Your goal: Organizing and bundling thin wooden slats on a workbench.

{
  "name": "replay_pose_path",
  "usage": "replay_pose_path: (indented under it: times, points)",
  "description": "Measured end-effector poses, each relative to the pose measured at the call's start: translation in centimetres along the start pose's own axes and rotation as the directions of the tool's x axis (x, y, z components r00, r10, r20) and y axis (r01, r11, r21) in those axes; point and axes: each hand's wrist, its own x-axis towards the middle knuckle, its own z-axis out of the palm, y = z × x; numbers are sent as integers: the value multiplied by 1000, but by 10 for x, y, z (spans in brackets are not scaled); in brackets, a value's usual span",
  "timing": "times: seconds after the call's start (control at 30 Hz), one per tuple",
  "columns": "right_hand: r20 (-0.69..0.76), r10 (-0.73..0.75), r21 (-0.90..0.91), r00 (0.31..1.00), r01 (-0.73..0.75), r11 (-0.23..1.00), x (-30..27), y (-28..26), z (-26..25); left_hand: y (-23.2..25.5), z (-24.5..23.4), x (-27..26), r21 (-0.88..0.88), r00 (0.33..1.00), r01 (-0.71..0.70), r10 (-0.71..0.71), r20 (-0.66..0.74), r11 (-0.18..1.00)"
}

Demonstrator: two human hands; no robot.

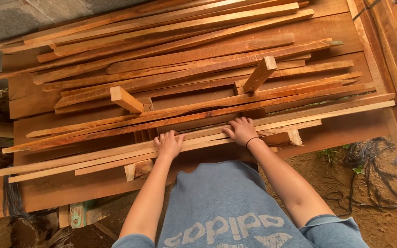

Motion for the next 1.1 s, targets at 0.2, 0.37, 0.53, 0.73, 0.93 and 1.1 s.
replay_pose_path:
  times: [0.2,0.37,0.53,0.73,0.93,1.1]
  points:
    - [35,30,78,999,-33,996,9,5,10,0,-9,1,-86,996,40,-32,83,995]
    - [-67,-19,109,998,26,994,9,3,1,1,-11,21,-70,996,56,-51,71,996]
    - [37,-43,-86,998,46,995,14,2,23,-6,14,18,-14,996,55,-54,76,998]
    - [-289,-96,-35,953,90,995,9,-4,2,8,-7,6,-88,990,-22,9,-139,996]
    - [-44,-15,3,999,15,1000,3,-14,-21,5,-10,4,-17,999,-28,28,-21,999]
    - [231,67,22,971,-74,997,3,-23,-42,29,-36,-12,87,987,59,-71,143,994]
